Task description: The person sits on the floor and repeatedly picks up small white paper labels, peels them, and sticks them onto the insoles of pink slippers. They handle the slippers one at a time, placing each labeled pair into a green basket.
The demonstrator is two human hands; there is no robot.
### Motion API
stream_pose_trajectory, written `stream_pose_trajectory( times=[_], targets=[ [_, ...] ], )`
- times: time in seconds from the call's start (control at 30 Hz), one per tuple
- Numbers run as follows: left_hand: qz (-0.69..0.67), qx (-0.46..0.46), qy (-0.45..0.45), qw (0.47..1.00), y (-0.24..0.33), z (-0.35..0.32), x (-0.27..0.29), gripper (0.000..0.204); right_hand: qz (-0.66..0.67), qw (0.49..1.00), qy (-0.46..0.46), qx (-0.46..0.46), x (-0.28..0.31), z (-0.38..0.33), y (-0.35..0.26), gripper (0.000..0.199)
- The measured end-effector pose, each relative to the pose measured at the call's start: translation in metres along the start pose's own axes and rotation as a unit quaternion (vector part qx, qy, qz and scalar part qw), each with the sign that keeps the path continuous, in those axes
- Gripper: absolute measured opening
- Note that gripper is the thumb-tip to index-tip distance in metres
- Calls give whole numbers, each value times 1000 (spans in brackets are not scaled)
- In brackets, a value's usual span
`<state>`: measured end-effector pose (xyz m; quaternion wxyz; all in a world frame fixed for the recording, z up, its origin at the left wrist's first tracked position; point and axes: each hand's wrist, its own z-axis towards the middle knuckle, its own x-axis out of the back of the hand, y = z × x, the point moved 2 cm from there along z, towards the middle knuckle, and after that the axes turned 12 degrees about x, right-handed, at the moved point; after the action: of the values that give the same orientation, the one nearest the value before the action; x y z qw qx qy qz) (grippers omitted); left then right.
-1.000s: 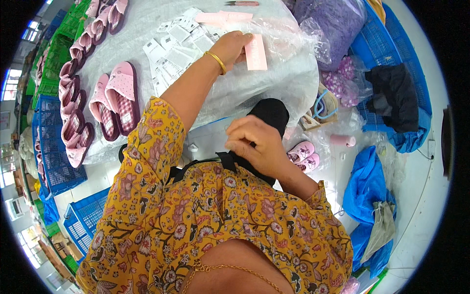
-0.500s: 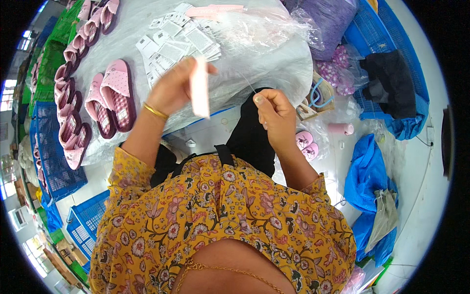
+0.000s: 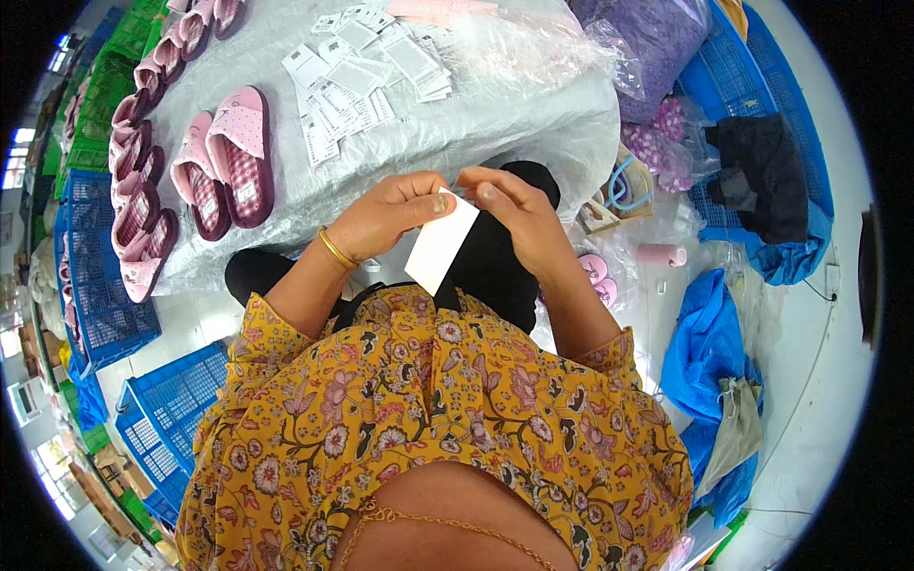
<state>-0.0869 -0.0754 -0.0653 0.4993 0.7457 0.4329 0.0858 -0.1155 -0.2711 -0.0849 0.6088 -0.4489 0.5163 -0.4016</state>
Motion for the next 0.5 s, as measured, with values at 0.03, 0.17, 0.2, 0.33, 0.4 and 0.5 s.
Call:
stream_pose_trajectory(
  times=[0.03, 0.17, 0.2, 0.33, 0.4, 0.5],
  targets=[
    [21, 3, 2, 1000, -1, -1, -1, 20, 15, 1000, 3, -8, -2, 3, 5, 29],
    [42, 7, 3, 999, -9, -5, -1, 18, 90, 995, 22, -40, -2, 8, 23, 28],
    [47, 6, 4, 999, -11, -6, 0, 18, 105, 993, 29, -54, -5, 8, 21, 28],
    [74, 0, 1, 997, -12, -9, -1, 18, 125, 988, 44, -80, -15, 10, 15, 29],
    [91, -8, 7, 996, -11, -10, -1, 19, 107, 990, 63, -74, -13, 12, 23, 29],
    [114, -18, 28, 993, -11, -14, 0, 20, 83, 988, 99, -84, -3, 10, 38, 29]
  ],
)
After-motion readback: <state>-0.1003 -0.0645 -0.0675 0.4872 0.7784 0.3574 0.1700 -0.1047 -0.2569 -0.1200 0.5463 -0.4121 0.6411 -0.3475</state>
